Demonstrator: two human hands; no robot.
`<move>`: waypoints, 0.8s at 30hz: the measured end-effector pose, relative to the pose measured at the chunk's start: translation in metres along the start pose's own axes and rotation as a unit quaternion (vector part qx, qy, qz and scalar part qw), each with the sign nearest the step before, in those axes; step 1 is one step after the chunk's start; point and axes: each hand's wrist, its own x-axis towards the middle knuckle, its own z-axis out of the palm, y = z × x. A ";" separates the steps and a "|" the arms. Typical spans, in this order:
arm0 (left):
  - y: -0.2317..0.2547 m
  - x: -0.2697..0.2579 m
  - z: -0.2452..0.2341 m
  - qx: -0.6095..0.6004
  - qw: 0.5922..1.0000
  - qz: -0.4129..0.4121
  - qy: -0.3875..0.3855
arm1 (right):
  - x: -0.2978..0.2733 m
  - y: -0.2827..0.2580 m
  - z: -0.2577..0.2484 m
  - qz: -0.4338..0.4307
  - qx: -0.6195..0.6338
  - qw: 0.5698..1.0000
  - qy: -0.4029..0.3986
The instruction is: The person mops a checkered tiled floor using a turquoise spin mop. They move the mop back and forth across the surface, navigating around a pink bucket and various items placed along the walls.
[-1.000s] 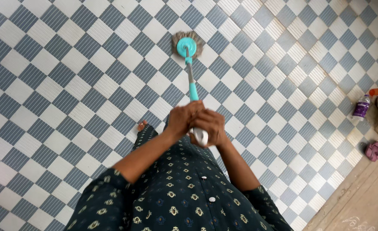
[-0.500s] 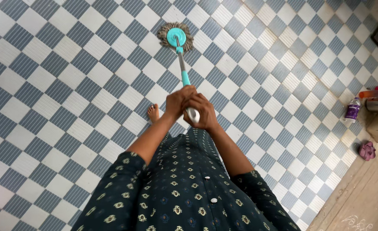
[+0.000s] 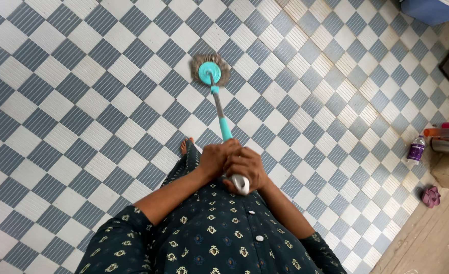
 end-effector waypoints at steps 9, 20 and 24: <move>-0.107 0.068 0.027 0.012 0.999 0.004 0.041 | 0.032 0.105 0.037 0.064 -0.129 0.989 -0.020; -0.150 0.115 -0.018 -0.033 0.979 -0.181 -0.090 | 0.085 0.125 0.045 0.174 -0.126 0.975 -0.056; -0.095 0.066 -0.052 0.022 0.997 -0.019 0.072 | 0.096 0.078 0.028 0.057 -0.057 0.997 -0.012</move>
